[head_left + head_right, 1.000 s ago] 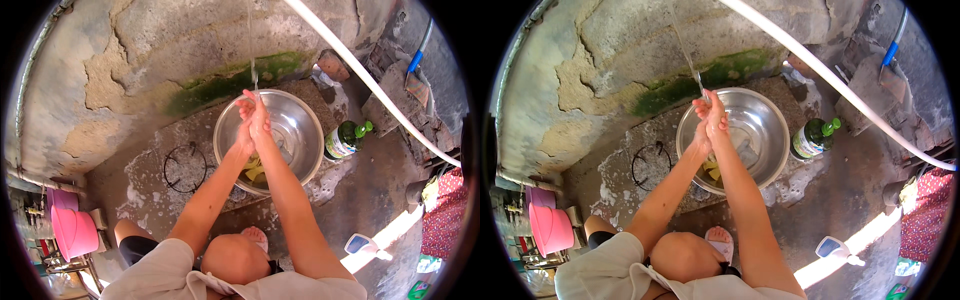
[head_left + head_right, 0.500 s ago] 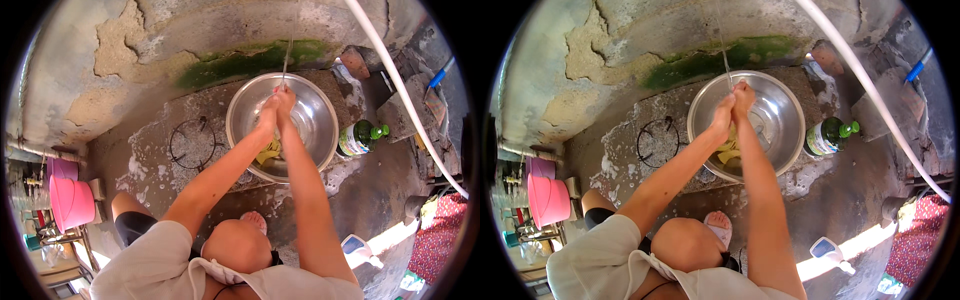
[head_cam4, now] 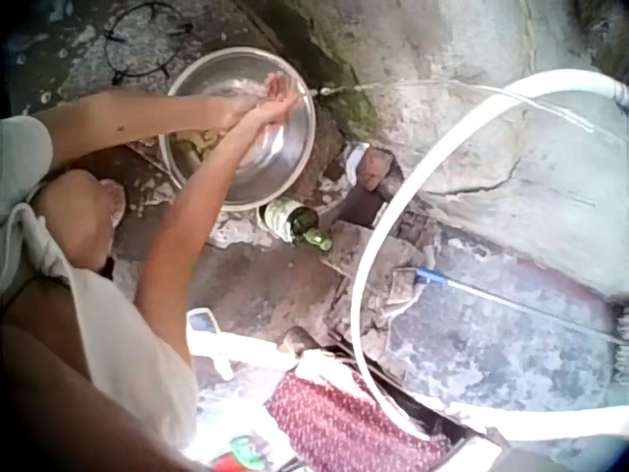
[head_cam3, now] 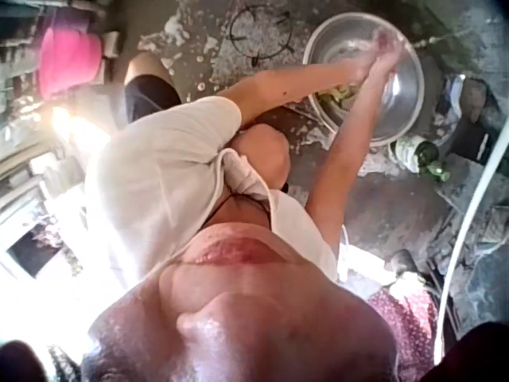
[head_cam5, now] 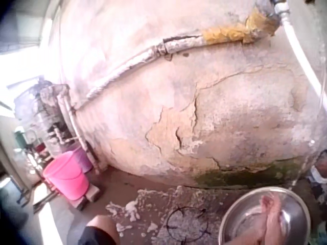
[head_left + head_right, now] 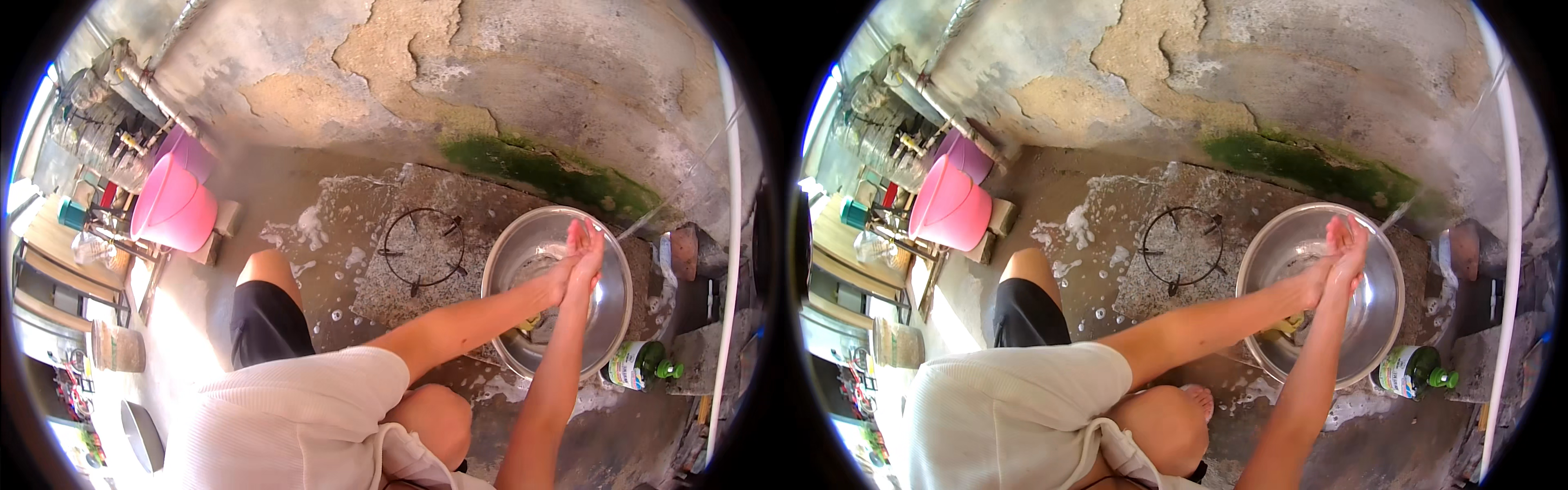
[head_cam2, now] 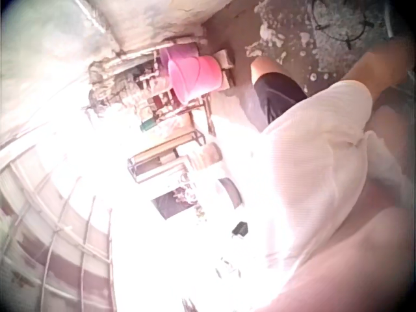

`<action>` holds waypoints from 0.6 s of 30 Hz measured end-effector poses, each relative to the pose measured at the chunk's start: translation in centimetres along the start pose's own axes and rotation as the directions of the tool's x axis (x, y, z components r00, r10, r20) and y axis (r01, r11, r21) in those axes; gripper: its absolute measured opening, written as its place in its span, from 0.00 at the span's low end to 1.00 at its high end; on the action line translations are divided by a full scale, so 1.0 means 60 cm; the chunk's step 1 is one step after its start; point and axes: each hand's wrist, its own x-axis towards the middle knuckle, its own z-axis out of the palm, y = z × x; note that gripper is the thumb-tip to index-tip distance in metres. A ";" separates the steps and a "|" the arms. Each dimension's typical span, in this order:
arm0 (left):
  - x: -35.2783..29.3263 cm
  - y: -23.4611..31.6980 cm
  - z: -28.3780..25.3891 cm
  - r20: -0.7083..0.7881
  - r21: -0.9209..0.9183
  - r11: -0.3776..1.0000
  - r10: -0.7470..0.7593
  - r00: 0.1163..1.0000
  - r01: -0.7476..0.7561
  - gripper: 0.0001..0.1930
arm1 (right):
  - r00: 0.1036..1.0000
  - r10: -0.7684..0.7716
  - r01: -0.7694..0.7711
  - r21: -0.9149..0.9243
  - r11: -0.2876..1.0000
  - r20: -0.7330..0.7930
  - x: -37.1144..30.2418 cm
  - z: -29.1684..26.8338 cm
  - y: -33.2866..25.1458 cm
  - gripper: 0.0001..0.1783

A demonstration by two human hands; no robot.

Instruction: The person scrubs an iron trivet with a scouring pad on a stone surface, rinses it in a metal basin, and then washes a yellow sponge under a running tap.

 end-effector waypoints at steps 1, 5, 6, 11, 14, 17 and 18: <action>0.006 0.020 0.002 -0.083 0.088 0.996 0.002 0.997 0.005 0.22 | 0.996 -0.048 0.064 -0.226 0.972 0.077 -0.003 -0.006 0.024 0.33; 0.024 0.057 0.007 -0.453 0.381 0.920 0.101 0.886 0.090 0.26 | 0.812 -0.476 0.563 -0.668 0.486 0.338 -0.095 0.017 0.062 0.34; 0.029 0.027 0.018 -0.505 0.402 0.910 0.128 0.853 0.101 0.27 | 0.820 -0.471 0.549 -0.682 0.483 0.326 -0.098 0.013 0.028 0.34; 0.024 0.031 0.015 -0.627 0.445 0.884 0.191 0.755 0.146 0.30 | 0.993 0.093 -0.116 -0.519 0.847 -0.071 -0.110 0.048 0.006 0.42; 0.020 0.007 0.026 -0.642 0.470 0.863 0.190 0.743 0.185 0.30 | 0.995 0.039 -0.084 -0.559 0.825 -0.092 -0.140 0.075 -0.003 0.42; 0.012 0.063 0.029 -0.637 0.504 0.839 0.200 0.745 0.205 0.30 | 0.993 0.103 -0.115 -0.477 0.871 -0.051 -0.127 0.071 0.006 0.41; 0.012 0.062 0.037 -0.630 0.511 0.835 0.200 0.750 0.206 0.30 | 0.992 0.123 -0.113 -0.485 0.867 -0.012 -0.121 0.049 0.027 0.40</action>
